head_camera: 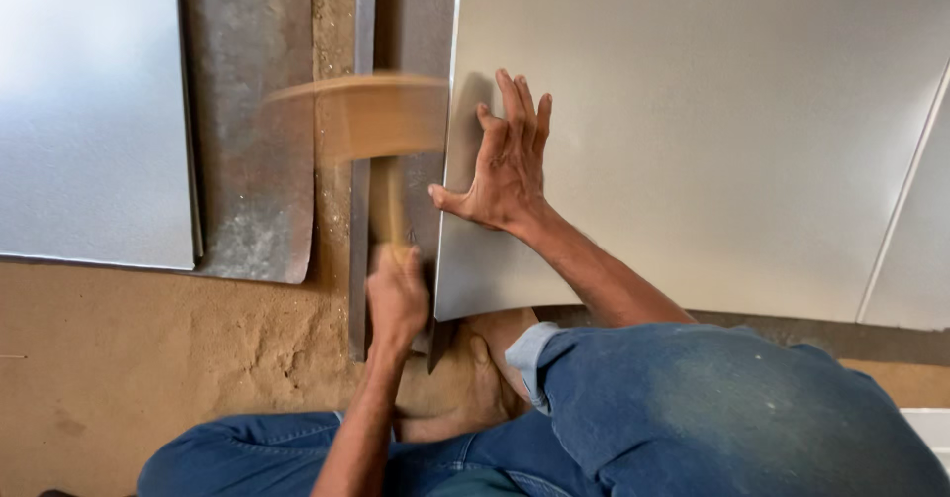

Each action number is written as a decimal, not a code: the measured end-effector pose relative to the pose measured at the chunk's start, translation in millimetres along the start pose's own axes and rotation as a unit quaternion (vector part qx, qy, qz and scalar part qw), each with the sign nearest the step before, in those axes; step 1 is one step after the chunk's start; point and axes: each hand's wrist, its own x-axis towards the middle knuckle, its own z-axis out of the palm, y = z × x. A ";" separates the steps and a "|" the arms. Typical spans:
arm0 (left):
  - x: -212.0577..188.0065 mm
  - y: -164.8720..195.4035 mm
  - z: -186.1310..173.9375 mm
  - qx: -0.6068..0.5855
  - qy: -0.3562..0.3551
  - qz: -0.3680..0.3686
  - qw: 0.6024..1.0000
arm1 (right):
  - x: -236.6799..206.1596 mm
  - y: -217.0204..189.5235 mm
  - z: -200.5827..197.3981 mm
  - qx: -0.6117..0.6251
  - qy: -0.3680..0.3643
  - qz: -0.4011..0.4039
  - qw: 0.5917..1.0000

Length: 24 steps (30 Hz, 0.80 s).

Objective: The person sits on the floor and bends large thin metal sheets by hand along a heavy metal angle bar, striking the sheet edge with a wooden mallet to fold it. They reposition and turn the sheets between strikes and set finished folded sheets aside with other completed pieces.

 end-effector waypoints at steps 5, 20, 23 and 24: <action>28.3 6.4 11.0 0.188 -0.036 0.101 0.976 | 17.6 13.5 -1.2 0.050 -0.069 0.062 0.994; 67.1 32.4 54.4 0.190 -0.042 0.219 0.956 | 81.8 48.1 -18.8 0.016 -0.045 0.041 0.998; 66.8 45.2 61.4 -0.103 0.023 -0.060 0.993 | 94.4 53.9 -22.2 0.020 -0.064 0.061 0.996; 63.7 49.8 62.6 -0.034 -0.017 -0.018 0.999 | 95.6 55.8 -23.5 0.025 -0.082 0.065 0.994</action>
